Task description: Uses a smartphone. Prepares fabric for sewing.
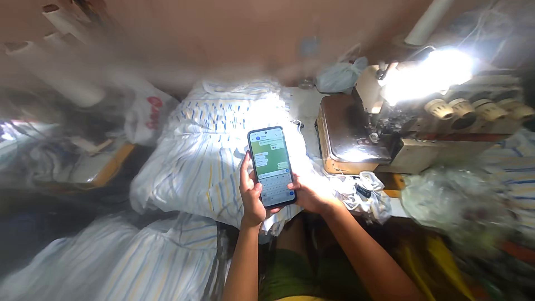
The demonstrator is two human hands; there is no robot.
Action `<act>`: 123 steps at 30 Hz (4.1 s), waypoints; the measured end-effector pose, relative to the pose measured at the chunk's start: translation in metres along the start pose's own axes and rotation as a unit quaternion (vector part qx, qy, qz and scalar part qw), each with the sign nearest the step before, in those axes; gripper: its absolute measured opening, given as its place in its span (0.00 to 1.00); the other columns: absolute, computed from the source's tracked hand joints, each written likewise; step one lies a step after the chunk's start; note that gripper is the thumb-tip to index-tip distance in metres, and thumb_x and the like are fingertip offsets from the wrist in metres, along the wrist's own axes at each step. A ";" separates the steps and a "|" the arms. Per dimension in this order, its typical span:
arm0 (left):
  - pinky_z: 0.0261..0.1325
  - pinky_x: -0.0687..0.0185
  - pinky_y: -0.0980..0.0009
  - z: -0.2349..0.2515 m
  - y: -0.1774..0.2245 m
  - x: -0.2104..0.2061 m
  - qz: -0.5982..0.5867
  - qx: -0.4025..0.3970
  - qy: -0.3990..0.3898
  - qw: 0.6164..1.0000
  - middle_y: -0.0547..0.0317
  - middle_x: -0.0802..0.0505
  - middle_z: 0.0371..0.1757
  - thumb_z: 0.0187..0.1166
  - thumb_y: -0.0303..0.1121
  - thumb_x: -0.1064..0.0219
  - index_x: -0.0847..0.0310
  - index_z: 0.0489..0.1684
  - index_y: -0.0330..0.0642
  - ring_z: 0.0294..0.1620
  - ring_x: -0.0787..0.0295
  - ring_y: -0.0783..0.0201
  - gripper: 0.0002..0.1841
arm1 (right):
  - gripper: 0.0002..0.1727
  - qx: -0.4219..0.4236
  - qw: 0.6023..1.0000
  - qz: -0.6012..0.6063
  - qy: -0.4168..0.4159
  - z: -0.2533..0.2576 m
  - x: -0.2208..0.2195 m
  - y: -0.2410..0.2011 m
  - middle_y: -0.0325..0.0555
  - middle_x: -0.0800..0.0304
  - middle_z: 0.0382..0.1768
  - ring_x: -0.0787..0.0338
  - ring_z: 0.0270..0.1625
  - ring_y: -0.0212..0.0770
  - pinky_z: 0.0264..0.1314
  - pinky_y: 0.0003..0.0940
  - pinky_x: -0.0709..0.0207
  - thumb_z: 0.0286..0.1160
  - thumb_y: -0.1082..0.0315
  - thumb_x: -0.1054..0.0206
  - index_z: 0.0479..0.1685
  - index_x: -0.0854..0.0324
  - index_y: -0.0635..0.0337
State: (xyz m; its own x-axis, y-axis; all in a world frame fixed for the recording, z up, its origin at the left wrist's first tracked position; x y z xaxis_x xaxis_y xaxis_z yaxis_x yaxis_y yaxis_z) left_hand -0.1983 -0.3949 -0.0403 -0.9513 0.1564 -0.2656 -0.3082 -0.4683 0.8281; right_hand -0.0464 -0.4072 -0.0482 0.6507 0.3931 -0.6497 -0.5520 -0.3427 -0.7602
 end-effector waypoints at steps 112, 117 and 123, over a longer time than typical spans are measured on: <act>0.62 0.12 0.74 -0.003 0.001 -0.002 0.048 -0.026 0.008 0.998 0.73 0.07 0.55 0.76 0.55 0.39 0.57 0.84 0.21 0.55 0.08 0.78 0.49 | 0.25 0.019 0.999 0.003 0.032 -0.003 0.003 0.009 0.31 0.09 0.50 0.07 0.54 0.32 0.57 0.34 0.12 0.68 0.74 0.49 0.68 0.37 0.50; 0.62 0.11 0.74 -0.003 0.001 -0.003 0.044 -0.034 0.002 0.998 0.72 0.07 0.56 0.76 0.59 0.39 0.58 0.83 0.20 0.55 0.09 0.78 0.52 | 0.20 0.011 0.999 0.000 0.032 -0.001 0.002 0.007 0.35 0.07 0.50 0.05 0.53 0.36 0.56 0.36 0.10 0.76 0.67 0.45 0.68 0.36 0.51; 0.63 0.12 0.73 -0.004 -0.001 -0.002 0.023 -0.038 -0.011 0.999 0.72 0.07 0.59 0.75 0.53 0.36 0.60 0.85 0.23 0.57 0.09 0.77 0.50 | 0.22 0.008 0.998 -0.029 0.061 -0.002 -0.003 0.002 0.39 0.07 0.50 0.05 0.52 0.37 0.54 0.36 0.10 0.75 0.66 0.45 0.69 0.35 0.55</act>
State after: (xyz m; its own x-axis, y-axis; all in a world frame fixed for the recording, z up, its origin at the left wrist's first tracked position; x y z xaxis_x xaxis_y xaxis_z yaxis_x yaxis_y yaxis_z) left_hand -0.1964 -0.3981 -0.0427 -0.9643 0.1525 -0.2165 -0.2647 -0.5405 0.7986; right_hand -0.0487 -0.4105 -0.0479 0.7396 0.3056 -0.5997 -0.5190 -0.3085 -0.7972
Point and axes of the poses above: each hand's wrist, its own z-axis towards the middle knuckle, its own x-axis out of the back of the hand, y = z × x, the point moved 2 cm from there along z, towards the middle knuckle
